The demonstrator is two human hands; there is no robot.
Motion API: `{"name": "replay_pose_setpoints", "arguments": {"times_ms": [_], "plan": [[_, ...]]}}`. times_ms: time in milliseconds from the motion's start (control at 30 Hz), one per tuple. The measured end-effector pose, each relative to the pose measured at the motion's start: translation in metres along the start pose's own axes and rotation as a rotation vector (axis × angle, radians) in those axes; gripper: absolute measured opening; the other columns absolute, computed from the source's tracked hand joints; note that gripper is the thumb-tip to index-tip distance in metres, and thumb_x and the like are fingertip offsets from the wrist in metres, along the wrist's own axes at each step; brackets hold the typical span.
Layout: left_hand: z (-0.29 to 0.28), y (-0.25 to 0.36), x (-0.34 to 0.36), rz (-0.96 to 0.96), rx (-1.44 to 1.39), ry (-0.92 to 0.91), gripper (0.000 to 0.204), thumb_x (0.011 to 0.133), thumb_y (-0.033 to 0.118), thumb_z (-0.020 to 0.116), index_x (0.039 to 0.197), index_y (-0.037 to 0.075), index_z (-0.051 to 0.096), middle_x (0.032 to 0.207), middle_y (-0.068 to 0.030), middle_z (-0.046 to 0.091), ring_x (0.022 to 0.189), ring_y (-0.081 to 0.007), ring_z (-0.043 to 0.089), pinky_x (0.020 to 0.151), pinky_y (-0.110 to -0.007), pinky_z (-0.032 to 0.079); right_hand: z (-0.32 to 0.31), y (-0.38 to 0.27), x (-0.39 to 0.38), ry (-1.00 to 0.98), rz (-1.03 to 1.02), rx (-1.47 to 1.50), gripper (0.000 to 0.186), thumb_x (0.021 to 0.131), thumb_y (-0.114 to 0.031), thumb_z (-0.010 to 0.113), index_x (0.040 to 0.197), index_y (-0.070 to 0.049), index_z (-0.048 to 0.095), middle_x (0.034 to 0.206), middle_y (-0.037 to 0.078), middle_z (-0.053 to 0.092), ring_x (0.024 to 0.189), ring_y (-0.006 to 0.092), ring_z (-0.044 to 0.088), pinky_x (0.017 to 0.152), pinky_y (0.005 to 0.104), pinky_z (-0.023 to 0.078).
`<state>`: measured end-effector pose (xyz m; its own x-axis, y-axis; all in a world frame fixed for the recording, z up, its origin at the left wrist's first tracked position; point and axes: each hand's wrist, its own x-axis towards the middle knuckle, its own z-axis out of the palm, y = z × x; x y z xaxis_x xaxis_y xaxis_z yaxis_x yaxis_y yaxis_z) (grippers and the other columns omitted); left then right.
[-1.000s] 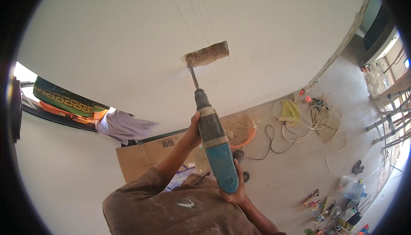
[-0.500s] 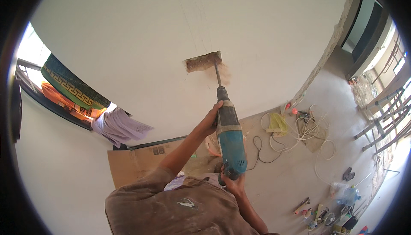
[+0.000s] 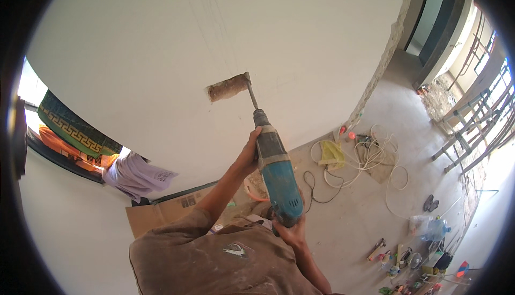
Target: The person uses a rotary hammer to drill and chip away at a rectangular opening in a white wall.
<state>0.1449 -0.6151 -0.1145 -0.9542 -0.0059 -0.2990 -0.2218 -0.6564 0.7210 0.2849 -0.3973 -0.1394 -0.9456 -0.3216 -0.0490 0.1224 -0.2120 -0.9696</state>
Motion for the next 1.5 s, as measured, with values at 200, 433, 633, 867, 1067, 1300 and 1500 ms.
{"name": "replay_pose_setpoints", "arguments": {"times_ms": [200,433,633,867,1067,1300,1500], "plan": [[-0.029,0.012,0.026,-0.028,-0.041,0.011,0.056,0.091,0.058,0.054,0.115,0.008,0.055,0.098,-0.0063,0.063,0.092,-0.0187,0.063,0.087,-0.034,0.052,0.018,0.013,0.035,-0.037,-0.017,-0.163,0.096,0.068,0.002,0.062,0.151,-0.003,0.015,0.128,0.014,0.046,0.114,0.0233,0.050,0.096,0.0358,0.043],[-0.026,0.021,0.034,-0.017,0.042,0.026,0.058,0.090,0.061,0.053,0.114,0.008,0.056,0.101,-0.0069,0.064,0.093,-0.0189,0.063,0.088,-0.034,0.051,0.016,0.019,0.033,-0.014,0.080,-0.025,0.072,0.068,-0.001,0.066,0.131,-0.003,0.031,0.111,0.010,0.053,0.099,0.0189,0.054,0.087,0.0330,0.045],[-0.028,0.016,0.045,0.052,0.026,-0.042,0.063,0.090,0.064,0.050,0.114,0.007,0.056,0.102,-0.0095,0.064,0.096,-0.0221,0.064,0.090,-0.038,0.053,0.007,0.005,0.047,-0.069,-0.024,-0.066,0.094,0.068,0.003,0.061,0.150,-0.006,0.018,0.124,0.013,0.051,0.110,0.0198,0.054,0.092,0.0346,0.046],[-0.025,0.008,0.016,0.052,0.190,-0.113,0.063,0.089,0.065,0.051,0.113,0.008,0.057,0.104,-0.0104,0.064,0.098,-0.0254,0.064,0.090,-0.042,0.053,0.016,0.008,0.011,-0.088,-0.131,0.276,0.090,0.070,0.003,0.061,0.151,-0.010,0.022,0.113,0.010,0.057,0.097,0.0174,0.058,0.087,0.0335,0.048],[-0.009,-0.012,-0.024,-0.045,0.454,0.004,0.058,0.091,0.062,0.051,0.112,0.007,0.057,0.105,-0.0091,0.063,0.099,-0.0231,0.063,0.090,-0.039,0.052,0.018,0.055,-0.027,0.008,-0.094,0.465,0.085,0.073,0.000,0.064,0.149,-0.008,0.025,0.118,0.009,0.055,0.105,0.0171,0.056,0.093,0.0326,0.045],[-0.022,-0.012,-0.013,-0.053,0.655,0.080,0.060,0.091,0.062,0.051,0.117,0.008,0.054,0.107,-0.0077,0.061,0.102,-0.0219,0.061,0.091,-0.038,0.051,0.025,0.088,-0.024,0.042,-0.067,0.607,0.053,0.076,-0.002,0.065,0.126,-0.002,0.048,0.106,0.009,0.065,0.099,0.0168,0.063,0.088,0.0332,0.049],[-0.025,-0.005,-0.003,-0.027,0.687,0.069,0.062,0.091,0.064,0.047,0.117,0.008,0.053,0.109,-0.0082,0.060,0.102,-0.0225,0.060,0.089,-0.038,0.051,0.036,0.101,-0.008,0.055,-0.139,0.646,0.081,0.070,0.002,0.061,0.145,-0.006,0.032,0.128,0.011,0.052,0.120,0.0193,0.050,0.101,0.0318,0.038]]}}
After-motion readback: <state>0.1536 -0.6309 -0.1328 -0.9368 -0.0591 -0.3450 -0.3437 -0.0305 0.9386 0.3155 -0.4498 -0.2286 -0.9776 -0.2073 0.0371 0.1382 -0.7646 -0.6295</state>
